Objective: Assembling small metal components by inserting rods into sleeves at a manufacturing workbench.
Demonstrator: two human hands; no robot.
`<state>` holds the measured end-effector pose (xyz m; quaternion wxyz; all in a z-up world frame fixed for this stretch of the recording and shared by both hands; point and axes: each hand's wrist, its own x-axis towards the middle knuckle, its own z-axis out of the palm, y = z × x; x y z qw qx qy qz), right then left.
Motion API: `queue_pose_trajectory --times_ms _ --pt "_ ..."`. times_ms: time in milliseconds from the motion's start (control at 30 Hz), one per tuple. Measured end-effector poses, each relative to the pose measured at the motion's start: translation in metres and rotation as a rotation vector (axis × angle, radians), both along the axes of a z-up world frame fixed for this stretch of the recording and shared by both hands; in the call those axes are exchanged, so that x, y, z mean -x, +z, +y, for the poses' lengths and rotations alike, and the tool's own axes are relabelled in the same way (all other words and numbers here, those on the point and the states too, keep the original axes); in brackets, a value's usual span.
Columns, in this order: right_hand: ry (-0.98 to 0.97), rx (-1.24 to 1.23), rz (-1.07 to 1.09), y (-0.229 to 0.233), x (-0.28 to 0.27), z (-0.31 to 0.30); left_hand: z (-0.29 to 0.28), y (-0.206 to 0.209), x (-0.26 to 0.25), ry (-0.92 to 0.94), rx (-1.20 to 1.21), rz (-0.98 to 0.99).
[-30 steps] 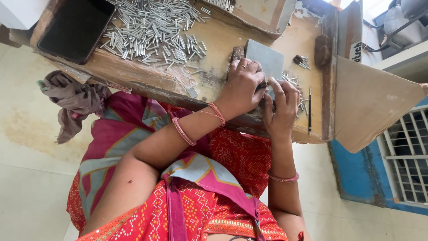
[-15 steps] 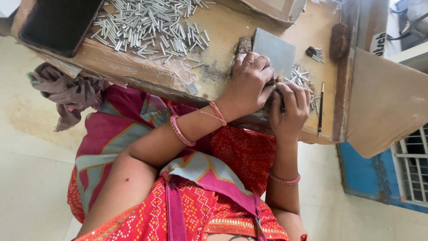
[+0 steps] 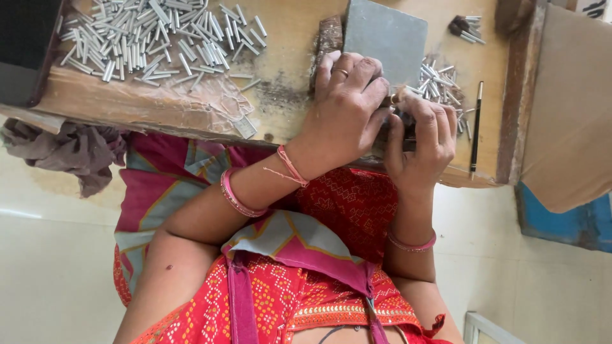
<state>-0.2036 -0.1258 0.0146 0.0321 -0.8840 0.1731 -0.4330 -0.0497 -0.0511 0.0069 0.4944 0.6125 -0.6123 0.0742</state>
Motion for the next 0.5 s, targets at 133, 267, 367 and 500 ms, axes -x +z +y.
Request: queue_pose_trajectory --times_ms 133,267,367,500 --pt "-0.003 -0.092 -0.009 0.0033 -0.0009 0.0014 -0.0008 0.0011 -0.0001 0.004 0.009 -0.001" --pt "0.004 0.028 0.056 -0.0002 -0.0013 0.0015 0.0008 -0.0006 0.0008 0.023 0.012 0.015" --pt "-0.009 0.035 0.056 0.0002 -0.0022 0.0027 -0.0001 -0.0011 0.0009 0.023 0.015 0.030" --pt "-0.009 0.049 0.055 0.0058 -0.0048 0.0070 -0.0017 -0.0024 0.0010 0.028 0.027 0.032"
